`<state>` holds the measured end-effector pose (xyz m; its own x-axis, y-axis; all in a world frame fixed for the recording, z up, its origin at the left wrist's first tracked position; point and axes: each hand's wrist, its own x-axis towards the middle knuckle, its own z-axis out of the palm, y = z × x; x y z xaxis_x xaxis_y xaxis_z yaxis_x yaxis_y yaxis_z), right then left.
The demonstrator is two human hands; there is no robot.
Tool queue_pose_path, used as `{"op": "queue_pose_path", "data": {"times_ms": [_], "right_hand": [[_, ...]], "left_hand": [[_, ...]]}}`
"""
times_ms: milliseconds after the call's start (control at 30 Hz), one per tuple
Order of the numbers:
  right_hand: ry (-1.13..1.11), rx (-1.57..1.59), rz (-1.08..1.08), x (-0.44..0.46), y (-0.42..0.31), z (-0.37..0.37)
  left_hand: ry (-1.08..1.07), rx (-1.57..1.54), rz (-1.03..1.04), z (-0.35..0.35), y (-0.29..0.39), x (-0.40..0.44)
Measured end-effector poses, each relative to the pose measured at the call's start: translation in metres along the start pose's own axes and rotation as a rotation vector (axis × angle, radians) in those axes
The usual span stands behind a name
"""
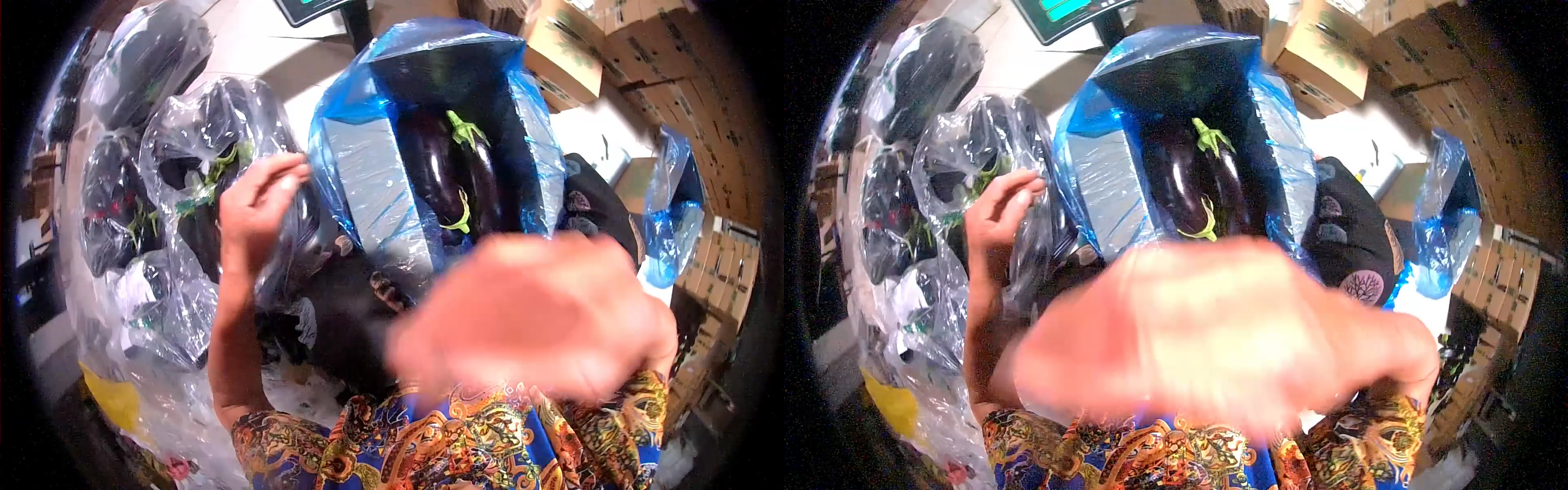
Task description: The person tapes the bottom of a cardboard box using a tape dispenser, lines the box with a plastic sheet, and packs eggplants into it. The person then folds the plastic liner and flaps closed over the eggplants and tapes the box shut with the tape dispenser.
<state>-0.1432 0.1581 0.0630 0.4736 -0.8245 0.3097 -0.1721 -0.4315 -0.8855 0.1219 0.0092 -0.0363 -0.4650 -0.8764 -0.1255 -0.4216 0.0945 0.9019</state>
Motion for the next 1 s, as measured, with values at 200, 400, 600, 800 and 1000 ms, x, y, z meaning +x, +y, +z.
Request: {"op": "queue_pose_path", "data": {"times_ms": [200,400,600,800,1000], "right_hand": [[-0.126,0.106,-0.186,0.005,-0.052,0.009],[-0.199,0.152,-0.235,0.010,-0.061,0.014],[-0.218,0.192,-0.237,0.006,-0.066,0.014],[-0.180,0.192,-0.239,0.000,-0.065,0.015],[-0.121,0.168,-0.218,-0.010,-0.077,0.007]], "left_hand": [[0.326,0.276,-0.186,-0.086,-0.124,-0.026],[0.479,0.875,-0.323,-0.140,-0.241,-0.051],[0.301,0.993,-0.576,-0.133,-0.210,-0.030],[0.341,1.132,-0.628,-0.135,-0.204,-0.019],[0.445,0.705,-0.575,-0.123,-0.178,-0.034]]}}
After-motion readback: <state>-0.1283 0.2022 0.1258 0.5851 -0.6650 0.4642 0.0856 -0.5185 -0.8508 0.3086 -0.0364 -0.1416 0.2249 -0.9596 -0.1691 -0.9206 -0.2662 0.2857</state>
